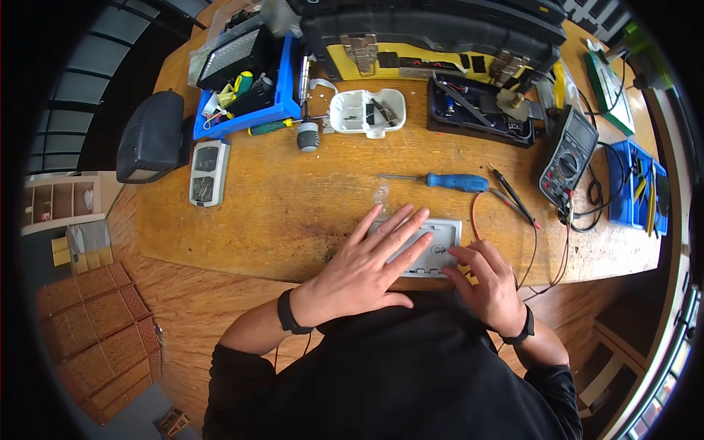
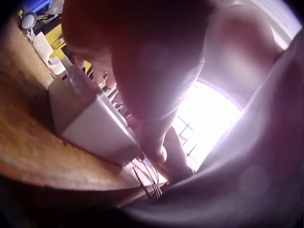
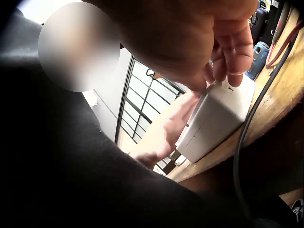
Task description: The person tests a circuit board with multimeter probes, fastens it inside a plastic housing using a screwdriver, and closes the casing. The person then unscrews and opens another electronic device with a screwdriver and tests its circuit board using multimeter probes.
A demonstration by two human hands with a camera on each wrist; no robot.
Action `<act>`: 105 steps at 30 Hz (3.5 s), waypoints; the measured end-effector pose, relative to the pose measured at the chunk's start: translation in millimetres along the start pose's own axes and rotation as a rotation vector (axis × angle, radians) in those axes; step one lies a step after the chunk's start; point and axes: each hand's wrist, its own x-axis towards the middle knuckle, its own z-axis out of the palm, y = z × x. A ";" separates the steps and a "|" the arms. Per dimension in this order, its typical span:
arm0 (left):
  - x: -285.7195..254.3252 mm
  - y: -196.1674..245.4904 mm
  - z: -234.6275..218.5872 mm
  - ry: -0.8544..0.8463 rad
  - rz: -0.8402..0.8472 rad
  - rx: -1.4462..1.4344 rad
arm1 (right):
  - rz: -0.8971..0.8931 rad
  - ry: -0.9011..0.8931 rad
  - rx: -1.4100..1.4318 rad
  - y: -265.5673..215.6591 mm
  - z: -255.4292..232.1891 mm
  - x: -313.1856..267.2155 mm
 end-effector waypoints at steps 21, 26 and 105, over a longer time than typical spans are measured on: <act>110.0 -172.2 -82.2 -0.026 -0.296 0.701 | -0.021 0.045 0.022 15.9 -8.6 -3.8; 125.3 -155.7 -99.2 -0.125 -0.271 0.659 | -0.046 0.116 0.049 17.9 -9.0 -5.5; 38.6 6.9 -7.2 0.167 0.044 0.116 | 0.238 0.153 0.055 -7.7 -14.0 -1.9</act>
